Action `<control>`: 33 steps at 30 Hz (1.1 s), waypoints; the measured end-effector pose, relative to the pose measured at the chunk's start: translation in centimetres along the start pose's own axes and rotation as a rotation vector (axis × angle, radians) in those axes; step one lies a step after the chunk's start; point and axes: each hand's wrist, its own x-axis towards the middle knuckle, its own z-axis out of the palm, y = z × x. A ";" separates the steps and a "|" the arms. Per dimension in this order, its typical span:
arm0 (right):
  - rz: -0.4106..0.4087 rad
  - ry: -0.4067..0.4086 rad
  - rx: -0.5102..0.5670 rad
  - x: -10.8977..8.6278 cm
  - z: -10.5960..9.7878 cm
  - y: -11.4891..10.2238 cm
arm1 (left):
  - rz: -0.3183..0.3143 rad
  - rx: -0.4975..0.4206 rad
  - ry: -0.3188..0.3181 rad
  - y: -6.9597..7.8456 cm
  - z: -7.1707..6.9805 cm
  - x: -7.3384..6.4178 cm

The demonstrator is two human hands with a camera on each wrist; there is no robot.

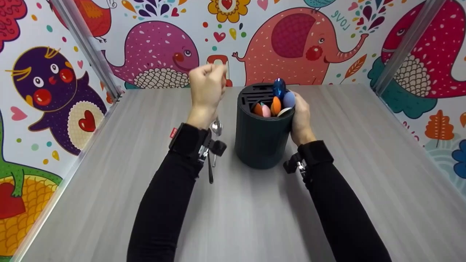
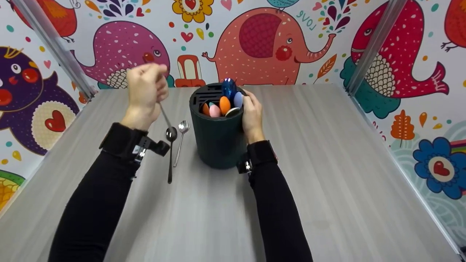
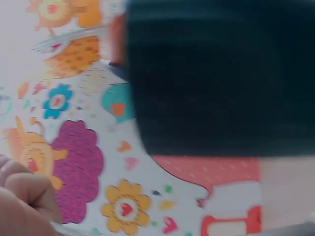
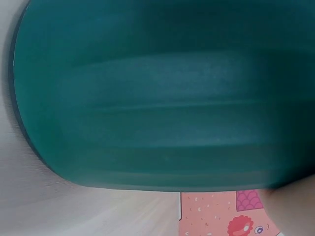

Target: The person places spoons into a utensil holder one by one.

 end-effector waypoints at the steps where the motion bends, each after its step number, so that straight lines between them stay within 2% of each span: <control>1: -0.004 -0.005 0.001 0.0 0.0 0.0 | 0.005 -0.038 -0.002 0.6 0.2 -0.1; 5: 0.001 -0.029 0.004 0.0 0.2 -0.1 | 0.058 -0.187 -0.002 2.8 0.8 -0.4; 8: 0.000 -0.037 0.004 0.1 0.3 -0.2 | 0.118 -0.266 -0.001 4.3 1.4 -0.7; 12: -0.007 -0.041 0.005 0.1 0.3 -0.4 | 0.186 -0.329 -0.024 5.8 2.3 -1.0; 16: -0.007 -0.039 -0.002 0.1 0.3 -0.4 | 0.225 -0.367 -0.061 6.3 3.3 -0.8; 20: -0.003 -0.017 -0.012 0.1 0.2 -0.4 | 0.243 -0.384 -0.069 5.7 4.4 -0.4; 24: -0.007 0.009 -0.017 0.0 0.0 -0.4 | 0.236 -0.370 -0.080 4.3 5.2 0.0; 29: -0.014 0.006 -0.011 0.1 -0.2 -0.3 | 0.173 -0.327 -0.105 1.9 5.3 0.5; 33: -0.009 0.010 -0.017 0.1 -0.1 -0.2 | 0.100 -0.224 -0.159 -0.2 5.2 0.6</control>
